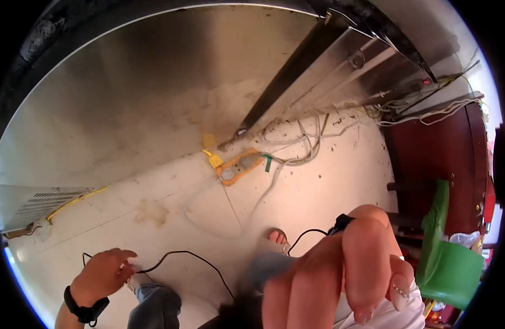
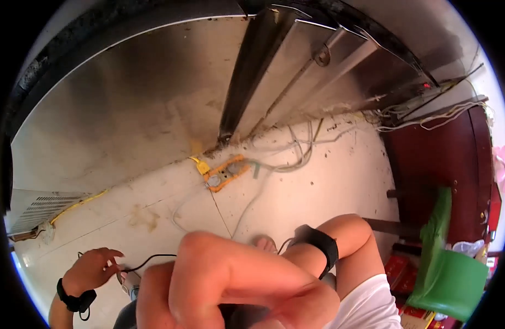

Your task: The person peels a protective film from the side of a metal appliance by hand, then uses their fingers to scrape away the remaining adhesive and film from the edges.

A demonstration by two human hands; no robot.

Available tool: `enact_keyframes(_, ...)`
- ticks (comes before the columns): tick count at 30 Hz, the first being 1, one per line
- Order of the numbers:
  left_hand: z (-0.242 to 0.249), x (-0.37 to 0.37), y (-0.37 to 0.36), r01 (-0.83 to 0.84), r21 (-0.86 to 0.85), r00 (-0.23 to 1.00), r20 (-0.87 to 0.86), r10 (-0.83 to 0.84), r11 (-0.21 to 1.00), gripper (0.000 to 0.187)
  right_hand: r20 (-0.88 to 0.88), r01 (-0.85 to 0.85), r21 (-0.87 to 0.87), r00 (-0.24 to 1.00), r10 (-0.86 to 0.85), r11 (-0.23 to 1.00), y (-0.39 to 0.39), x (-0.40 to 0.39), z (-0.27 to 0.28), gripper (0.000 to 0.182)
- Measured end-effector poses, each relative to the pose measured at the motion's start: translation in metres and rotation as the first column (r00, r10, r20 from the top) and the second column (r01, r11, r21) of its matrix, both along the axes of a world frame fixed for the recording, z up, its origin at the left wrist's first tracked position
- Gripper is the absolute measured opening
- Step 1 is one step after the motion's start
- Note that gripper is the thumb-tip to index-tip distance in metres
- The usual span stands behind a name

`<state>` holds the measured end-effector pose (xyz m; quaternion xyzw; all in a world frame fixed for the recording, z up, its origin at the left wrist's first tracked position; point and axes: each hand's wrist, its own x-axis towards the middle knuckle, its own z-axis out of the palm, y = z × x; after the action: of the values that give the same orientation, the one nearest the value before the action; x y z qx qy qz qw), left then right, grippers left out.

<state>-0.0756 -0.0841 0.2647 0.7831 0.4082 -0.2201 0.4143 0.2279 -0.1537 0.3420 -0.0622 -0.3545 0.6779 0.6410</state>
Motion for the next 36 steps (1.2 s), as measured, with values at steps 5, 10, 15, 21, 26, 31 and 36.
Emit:
enact_keyframes(5,-0.007,0.039,-0.001,0.204,-0.092,0.978,0.071,-0.198,0.975,0.027,-0.085,-0.009,-0.053,0.996,0.004,0.999,0.012,0.012,-0.006,0.024)
enact_keyframes(10,-0.055,0.089,-0.02,0.21,-0.051,0.928,0.325,-0.183,0.976,0.025,-0.13,0.01,-0.096,0.991,-0.023,0.995,0.022,0.018,-0.005,0.029)
enact_keyframes(15,-0.1,0.137,-0.061,0.265,-0.114,0.873,0.449,-0.188,0.957,0.02,-0.418,0.121,0.059,0.904,-0.085,0.991,0.019,-0.007,-0.031,0.022)
enact_keyframes(21,-0.125,0.189,-0.081,0.336,-0.156,0.77,0.613,-0.175,0.929,0.023,-0.562,0.041,-0.035,0.826,-0.053,0.999,0.022,-0.024,-0.042,0.022)
enact_keyframes(26,-0.142,0.216,-0.082,0.084,0.055,0.799,0.593,-0.1,0.995,0.024,-0.384,-0.074,-0.039,0.922,0.054,0.996,0.029,-0.024,-0.046,0.023)
enact_keyframes(31,-0.166,0.208,-0.072,-0.041,0.208,0.694,0.709,-0.122,0.977,0.031,-0.121,-0.195,-0.069,0.975,0.186,0.978,0.031,-0.019,-0.053,0.026)
enact_keyframes(36,-0.074,0.166,-0.041,-0.457,0.161,0.666,0.713,0.217,0.875,0.024,0.354,-0.14,-0.132,0.918,0.178,0.981,0.041,0.025,-0.067,0.03)
